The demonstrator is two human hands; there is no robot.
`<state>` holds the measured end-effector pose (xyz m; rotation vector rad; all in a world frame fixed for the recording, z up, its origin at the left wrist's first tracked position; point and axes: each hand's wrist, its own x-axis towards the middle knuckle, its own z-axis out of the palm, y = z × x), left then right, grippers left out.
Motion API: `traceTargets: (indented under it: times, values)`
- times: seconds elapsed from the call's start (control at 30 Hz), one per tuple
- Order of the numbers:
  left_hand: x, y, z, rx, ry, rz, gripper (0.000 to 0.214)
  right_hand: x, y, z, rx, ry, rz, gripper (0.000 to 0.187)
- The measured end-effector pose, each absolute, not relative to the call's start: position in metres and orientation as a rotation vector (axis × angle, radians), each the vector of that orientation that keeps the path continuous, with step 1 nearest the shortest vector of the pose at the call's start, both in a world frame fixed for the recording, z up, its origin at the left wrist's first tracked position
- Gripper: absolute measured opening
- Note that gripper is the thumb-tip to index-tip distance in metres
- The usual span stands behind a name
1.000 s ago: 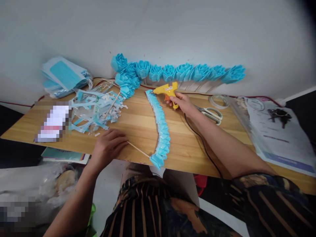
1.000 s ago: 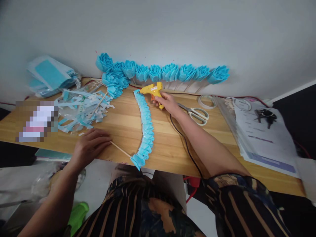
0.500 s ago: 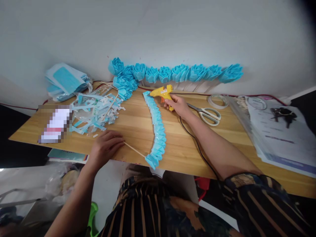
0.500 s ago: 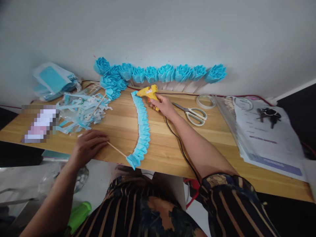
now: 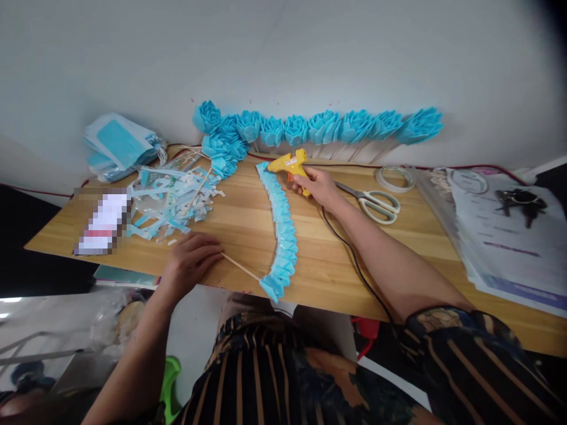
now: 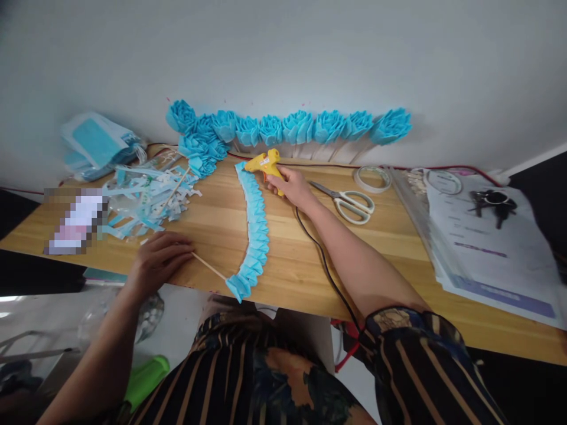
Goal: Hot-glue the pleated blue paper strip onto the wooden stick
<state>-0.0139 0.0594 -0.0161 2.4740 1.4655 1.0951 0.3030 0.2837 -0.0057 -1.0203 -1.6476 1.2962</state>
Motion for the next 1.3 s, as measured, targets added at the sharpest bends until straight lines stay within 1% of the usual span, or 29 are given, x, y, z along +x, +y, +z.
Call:
traceTargets:
  times: [0.13, 0.4, 0.5, 0.67, 0.83, 1.1, 1.3]
  values:
    - [-0.014, 0.059, -0.016, 2.488, 1.45, 1.1, 0.011, 0.304, 0.282, -0.002, -1.007, -1.58, 1.348, 0.036]
    - [-0.013, 0.058, -0.016, 2.442, 1.468, 1.092, 0.012, 0.302, 0.281, -0.004, -1.057, -1.645, 1.289, 0.031]
    - [-0.014, 0.058, -0.016, 2.45, 1.476, 1.078, 0.014, 0.303, 0.281, -0.002, -1.064, -1.621, 1.297, 0.034]
    - [-0.014, 0.058, -0.015, 2.463, 1.48, 1.065, 0.013, 0.31, 0.285, -0.001, -0.974, -1.513, 1.412, 0.039]
    - [-0.014, 0.058, -0.015, 2.452, 1.461, 1.081, 0.01, 0.318, 0.288, -0.002, -0.896, -1.503, 1.493, 0.033]
    - [-0.013, 0.058, -0.013, 2.462, 1.463, 1.09, 0.009, 0.32, 0.283, 0.002, -0.907, -1.662, 1.39, 0.025]
    - [-0.014, 0.057, -0.014, 2.479, 1.453, 1.074, 0.007, 0.323, 0.284, -0.001, -0.942, -1.694, 1.37, 0.026]
